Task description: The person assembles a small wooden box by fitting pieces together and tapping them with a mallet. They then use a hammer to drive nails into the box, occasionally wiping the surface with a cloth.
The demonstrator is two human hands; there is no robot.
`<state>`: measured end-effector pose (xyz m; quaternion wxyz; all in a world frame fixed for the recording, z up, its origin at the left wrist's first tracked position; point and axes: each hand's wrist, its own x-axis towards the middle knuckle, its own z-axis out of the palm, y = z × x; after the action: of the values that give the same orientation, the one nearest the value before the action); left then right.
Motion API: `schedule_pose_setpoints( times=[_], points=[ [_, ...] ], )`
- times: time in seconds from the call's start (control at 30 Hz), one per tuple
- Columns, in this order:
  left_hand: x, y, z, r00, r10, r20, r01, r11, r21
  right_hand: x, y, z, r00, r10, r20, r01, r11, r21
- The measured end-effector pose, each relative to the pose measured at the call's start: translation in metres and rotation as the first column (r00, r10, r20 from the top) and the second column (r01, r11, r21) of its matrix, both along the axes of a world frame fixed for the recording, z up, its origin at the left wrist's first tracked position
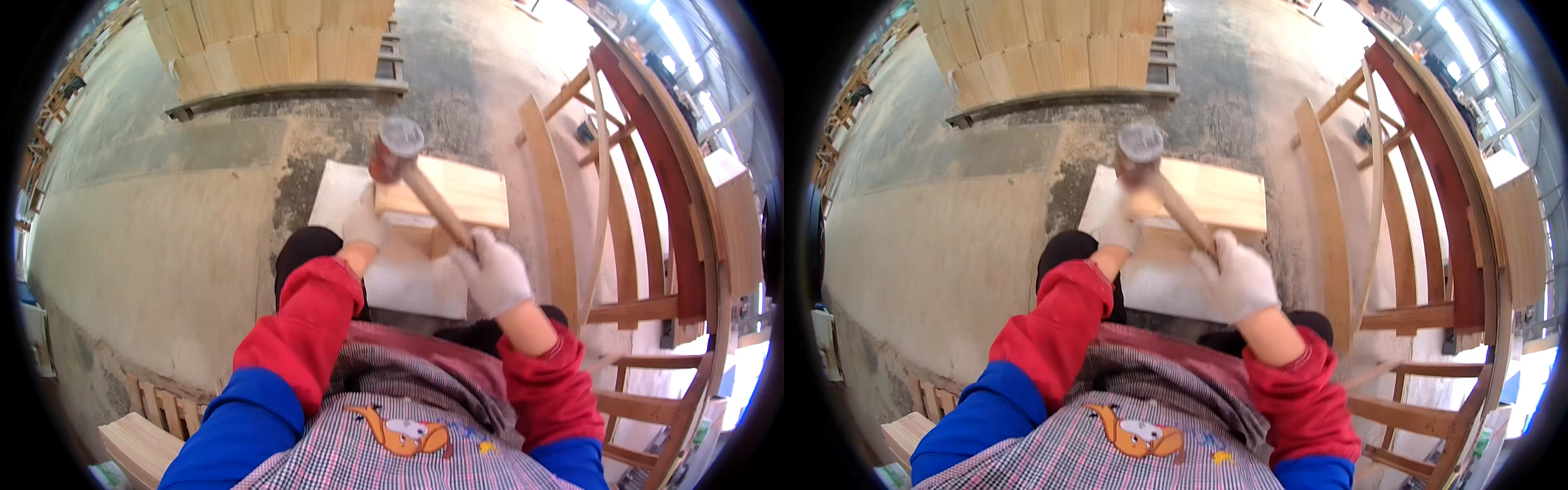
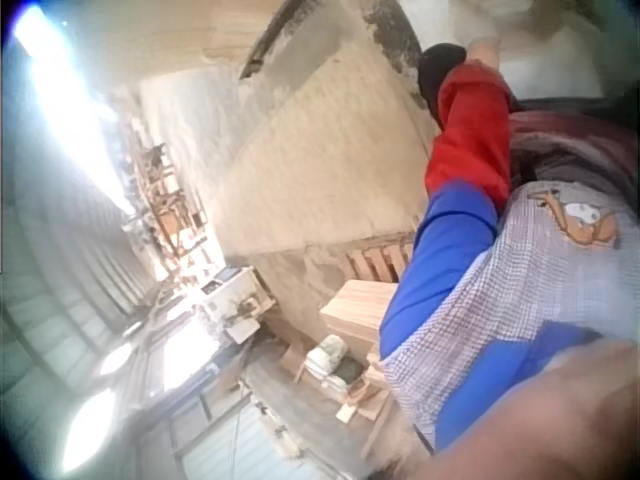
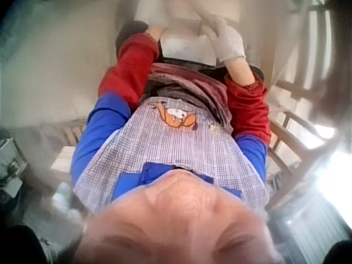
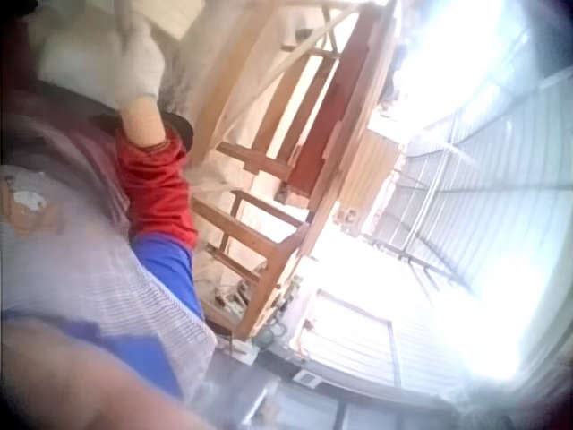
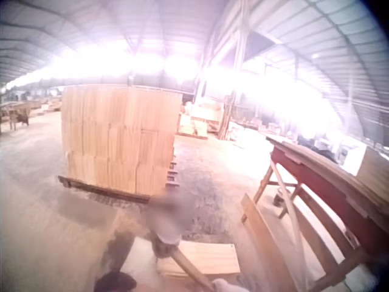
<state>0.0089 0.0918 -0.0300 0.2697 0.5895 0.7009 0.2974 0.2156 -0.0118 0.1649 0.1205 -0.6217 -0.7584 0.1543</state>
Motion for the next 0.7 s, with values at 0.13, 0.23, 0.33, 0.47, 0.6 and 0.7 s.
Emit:
schedule_pose_setpoints(
  times=[0.13,0.23,0.33,0.47,0.6,0.7],
  points=[
    [0.001,0.002,-0.019,0.997,0.014,-0.077,-0.011,1.0,0.029,-0.016,-0.008,0.066,0.965,-0.094,-0.244,0.098,0.995,0.004],
    [0.003,0.003,-0.027,0.999,0.001,-0.04,0.002,0.997,0.079,-0.025,-0.016,0.067,0.857,-0.042,-0.514,0.181,0.958,0.223],
    [0.009,0.002,-0.023,1.0,-0.008,-0.027,0.01,0.996,0.086,-0.019,-0.016,0.006,0.84,-0.022,-0.541,0.199,0.942,0.271],
    [0.005,0.001,-0.022,0.999,-0.018,-0.05,0.022,0.997,0.074,0.0,-0.002,-0.037,0.99,-0.125,-0.07,0.126,0.992,0.008],
    [0.001,-0.009,-0.013,0.999,-0.002,0.047,0.001,1.0,0.027,-0.005,0.016,0.029,0.975,-0.157,-0.156,0.16,0.987,0.004],
    [0.001,-0.008,-0.001,0.997,0.03,0.074,-0.031,0.999,0.014,-0.013,0.009,0.06,0.861,-0.137,-0.49,0.213,0.972,0.102]
  ],
)
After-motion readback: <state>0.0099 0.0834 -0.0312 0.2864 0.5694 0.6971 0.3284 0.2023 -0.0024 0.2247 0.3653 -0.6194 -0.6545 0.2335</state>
